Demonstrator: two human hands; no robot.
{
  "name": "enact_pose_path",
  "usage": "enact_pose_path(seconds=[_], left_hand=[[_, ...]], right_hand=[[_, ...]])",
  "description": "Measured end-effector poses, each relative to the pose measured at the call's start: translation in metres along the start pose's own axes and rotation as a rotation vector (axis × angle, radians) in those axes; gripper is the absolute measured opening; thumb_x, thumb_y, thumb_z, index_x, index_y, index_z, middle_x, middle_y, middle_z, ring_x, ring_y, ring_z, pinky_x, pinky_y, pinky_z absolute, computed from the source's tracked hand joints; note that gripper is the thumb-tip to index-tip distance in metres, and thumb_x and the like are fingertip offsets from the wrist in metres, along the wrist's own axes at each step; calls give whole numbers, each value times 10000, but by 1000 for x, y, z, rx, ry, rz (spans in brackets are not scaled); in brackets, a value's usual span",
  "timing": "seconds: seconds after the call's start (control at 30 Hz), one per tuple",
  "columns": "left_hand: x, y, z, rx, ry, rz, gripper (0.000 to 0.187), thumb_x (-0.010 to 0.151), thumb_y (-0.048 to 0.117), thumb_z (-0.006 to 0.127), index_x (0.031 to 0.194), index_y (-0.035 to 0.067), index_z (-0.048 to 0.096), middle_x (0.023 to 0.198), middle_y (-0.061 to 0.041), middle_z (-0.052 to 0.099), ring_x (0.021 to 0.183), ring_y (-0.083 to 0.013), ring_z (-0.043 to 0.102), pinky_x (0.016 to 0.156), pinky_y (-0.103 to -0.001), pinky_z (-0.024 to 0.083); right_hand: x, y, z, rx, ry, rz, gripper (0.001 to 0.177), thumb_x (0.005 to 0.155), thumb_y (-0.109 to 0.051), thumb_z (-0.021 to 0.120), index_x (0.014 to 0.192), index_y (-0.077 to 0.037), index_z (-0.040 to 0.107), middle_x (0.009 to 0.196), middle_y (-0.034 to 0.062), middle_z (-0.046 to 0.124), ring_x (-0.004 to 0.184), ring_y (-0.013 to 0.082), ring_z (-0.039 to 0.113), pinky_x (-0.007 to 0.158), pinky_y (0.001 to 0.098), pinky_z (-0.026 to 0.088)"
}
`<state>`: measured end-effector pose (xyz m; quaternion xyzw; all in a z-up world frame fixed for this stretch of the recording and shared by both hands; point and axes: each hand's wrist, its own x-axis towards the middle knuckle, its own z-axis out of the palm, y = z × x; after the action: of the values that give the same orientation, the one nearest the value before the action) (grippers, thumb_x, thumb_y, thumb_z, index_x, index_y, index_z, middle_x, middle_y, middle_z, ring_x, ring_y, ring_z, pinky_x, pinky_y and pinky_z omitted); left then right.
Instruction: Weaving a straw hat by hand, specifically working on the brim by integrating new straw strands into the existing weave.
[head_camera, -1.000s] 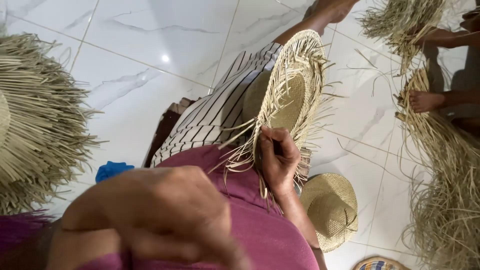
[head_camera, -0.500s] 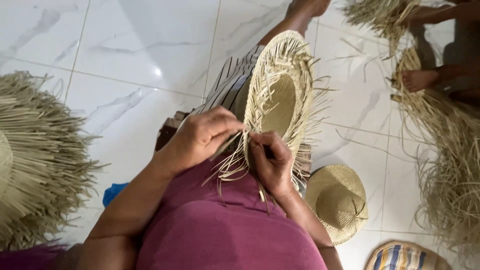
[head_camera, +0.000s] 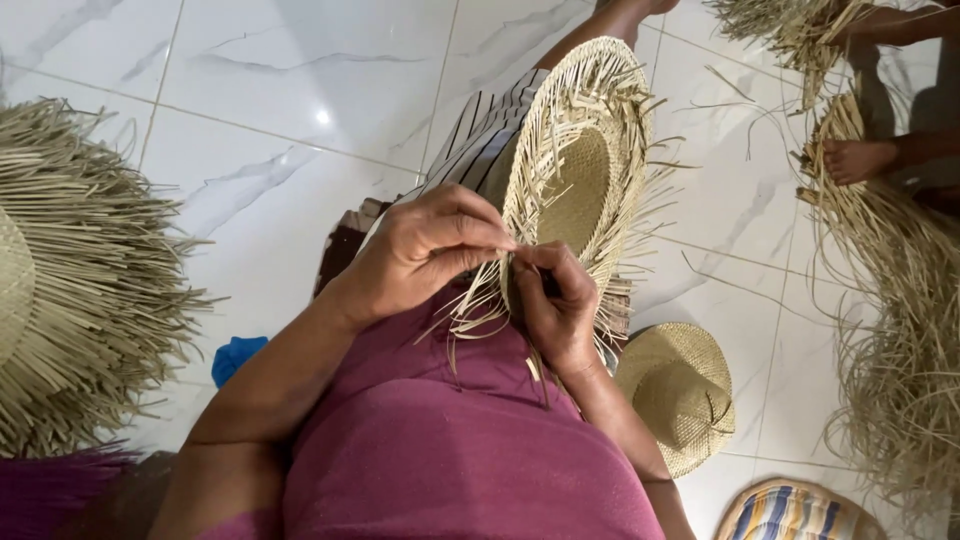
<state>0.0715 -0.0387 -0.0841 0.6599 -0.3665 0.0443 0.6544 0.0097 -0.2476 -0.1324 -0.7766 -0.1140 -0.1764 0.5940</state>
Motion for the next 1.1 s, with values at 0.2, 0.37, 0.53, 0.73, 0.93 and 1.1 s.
enact_pose_path(seconds=[0.2,0.37,0.53,0.73,0.93,1.1], left_hand=[[-13,-3,-2,-137,-39,-140,141,945,63,749,1065,131,780,899,-33,732,867,-166,638,853,-342,495],[-23,-36,9,-125,112,-237,133,950,71,754,1078,46,732,793,-90,714,728,-162,652,698,-311,528],[-28,-57,22,-69,219,-218,99,925,51,781,1015,39,742,796,-112,741,722,-174,720,641,-292,554],[-29,-56,28,-174,275,-190,174,923,42,798,1086,36,737,865,-89,742,790,-126,678,701,-286,563],[-28,-52,27,-274,236,-254,225,895,-12,807,1094,5,704,909,-122,749,854,-149,710,778,-312,608],[-24,-52,20,-222,145,-246,221,914,-20,776,1116,9,692,952,-138,764,909,-180,729,824,-344,612]], right_hand=[[1,-1,1,28,22,6,169,860,143,686,1005,76,741,766,164,645,672,201,645,599,351,496],[-3,0,4,40,9,7,165,864,147,682,1002,81,742,764,157,647,654,195,643,583,336,500],[-7,2,7,108,32,25,147,886,166,662,1016,117,713,767,159,624,647,169,624,569,325,496],[-8,5,3,74,-11,12,155,899,160,664,1038,112,713,772,147,611,638,157,611,547,327,475],[-10,10,3,105,-1,14,150,909,151,670,1046,105,711,797,149,620,651,165,616,573,320,482],[-6,1,4,73,9,8,150,891,157,684,1020,94,728,789,160,633,651,182,628,574,328,493]])
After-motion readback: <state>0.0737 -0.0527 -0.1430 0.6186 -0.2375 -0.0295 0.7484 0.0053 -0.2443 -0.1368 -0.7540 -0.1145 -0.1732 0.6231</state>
